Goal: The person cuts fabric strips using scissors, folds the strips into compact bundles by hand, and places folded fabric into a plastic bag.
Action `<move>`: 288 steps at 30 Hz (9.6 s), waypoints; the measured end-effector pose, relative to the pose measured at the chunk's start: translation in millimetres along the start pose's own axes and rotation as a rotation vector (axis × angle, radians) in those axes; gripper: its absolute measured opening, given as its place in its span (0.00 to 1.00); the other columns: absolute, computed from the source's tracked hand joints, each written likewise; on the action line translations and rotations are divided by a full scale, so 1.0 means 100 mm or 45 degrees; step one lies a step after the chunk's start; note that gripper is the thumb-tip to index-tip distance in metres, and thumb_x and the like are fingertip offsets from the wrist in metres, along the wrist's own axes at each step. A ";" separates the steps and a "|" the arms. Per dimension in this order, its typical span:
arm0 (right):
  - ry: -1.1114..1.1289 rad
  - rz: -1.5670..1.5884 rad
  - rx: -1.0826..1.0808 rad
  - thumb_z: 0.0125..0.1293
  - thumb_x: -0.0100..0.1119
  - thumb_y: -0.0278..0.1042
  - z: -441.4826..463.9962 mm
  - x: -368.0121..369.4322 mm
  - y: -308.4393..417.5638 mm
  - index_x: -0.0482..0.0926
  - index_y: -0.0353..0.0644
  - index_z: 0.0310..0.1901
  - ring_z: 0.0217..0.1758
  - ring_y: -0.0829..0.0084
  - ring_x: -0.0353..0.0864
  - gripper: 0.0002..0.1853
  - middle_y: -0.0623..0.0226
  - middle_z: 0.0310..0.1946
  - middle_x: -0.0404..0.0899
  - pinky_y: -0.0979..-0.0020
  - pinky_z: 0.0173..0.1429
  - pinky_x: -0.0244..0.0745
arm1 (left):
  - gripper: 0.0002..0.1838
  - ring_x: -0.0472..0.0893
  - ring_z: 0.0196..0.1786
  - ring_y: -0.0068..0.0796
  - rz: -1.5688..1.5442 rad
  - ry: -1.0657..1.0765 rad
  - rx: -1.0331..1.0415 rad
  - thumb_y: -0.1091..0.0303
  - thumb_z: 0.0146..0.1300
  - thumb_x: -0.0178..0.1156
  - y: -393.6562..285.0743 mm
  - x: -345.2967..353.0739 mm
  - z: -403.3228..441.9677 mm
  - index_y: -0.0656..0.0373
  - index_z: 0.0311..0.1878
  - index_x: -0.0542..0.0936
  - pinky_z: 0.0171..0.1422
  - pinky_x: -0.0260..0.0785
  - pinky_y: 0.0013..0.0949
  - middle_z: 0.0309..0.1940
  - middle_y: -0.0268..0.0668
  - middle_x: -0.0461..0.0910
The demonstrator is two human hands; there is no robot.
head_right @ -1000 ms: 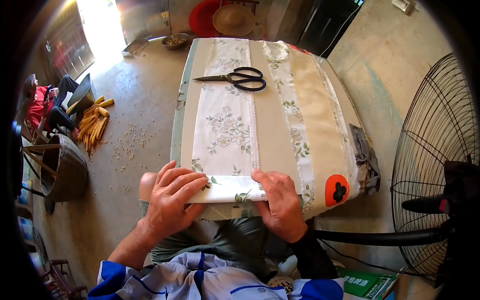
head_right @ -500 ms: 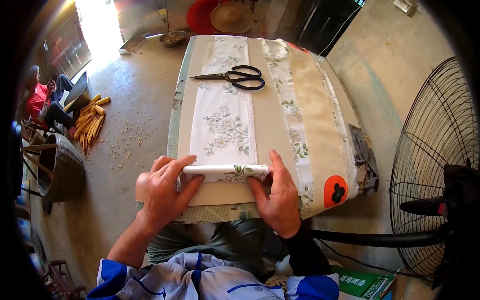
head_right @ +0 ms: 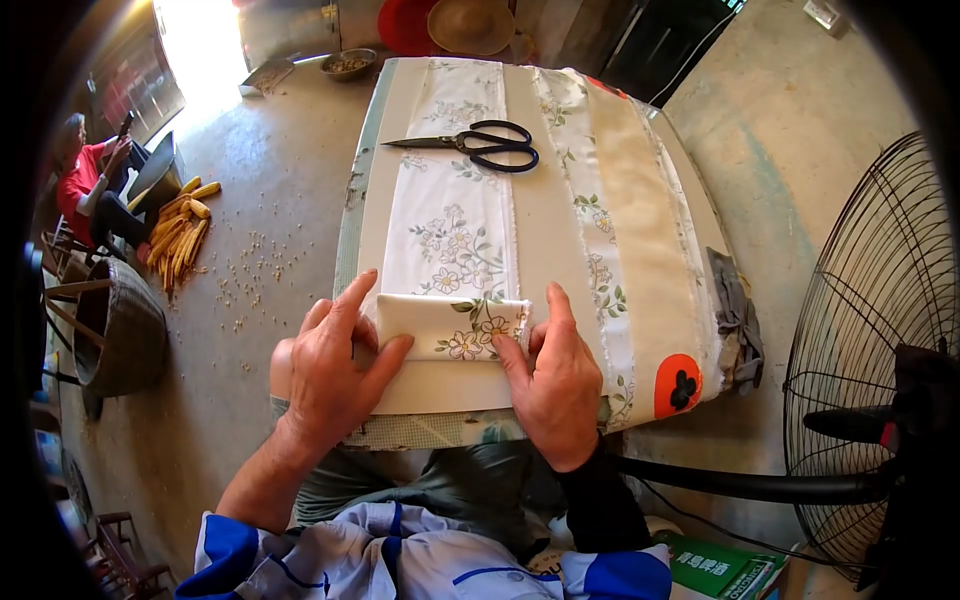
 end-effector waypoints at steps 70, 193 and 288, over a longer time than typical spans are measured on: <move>0.335 -0.273 -0.570 0.59 0.80 0.41 -0.32 -0.18 0.15 0.79 0.32 0.69 0.76 0.50 0.75 0.38 0.49 0.73 0.77 0.50 0.79 0.68 | 0.39 0.73 0.81 0.50 0.124 0.377 0.255 0.52 0.64 0.76 -0.27 -0.06 -0.34 0.64 0.73 0.77 0.90 0.49 0.63 0.76 0.49 0.77; 0.344 -0.284 -0.644 0.62 0.74 0.30 -0.33 -0.19 0.19 0.80 0.31 0.69 0.77 0.51 0.76 0.32 0.49 0.72 0.79 0.50 0.77 0.69 | 0.36 0.79 0.73 0.43 0.138 0.309 0.261 0.54 0.58 0.80 -0.31 -0.06 -0.34 0.56 0.68 0.83 0.89 0.51 0.63 0.67 0.39 0.82; 0.548 -0.195 -0.642 0.72 0.61 0.73 0.20 0.04 0.06 0.70 0.25 0.75 0.86 0.39 0.62 0.52 0.37 0.80 0.66 0.44 0.85 0.58 | 0.45 0.58 0.87 0.65 0.264 0.511 0.273 0.39 0.71 0.65 -0.34 0.25 -0.07 0.66 0.79 0.72 0.91 0.46 0.60 0.82 0.63 0.63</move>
Point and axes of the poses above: each hand's wrist, its own z-axis towards the middle knuckle, its own x-axis out of the palm, y = z × x, the point moved 3 cm from there along z, towards the middle knuckle
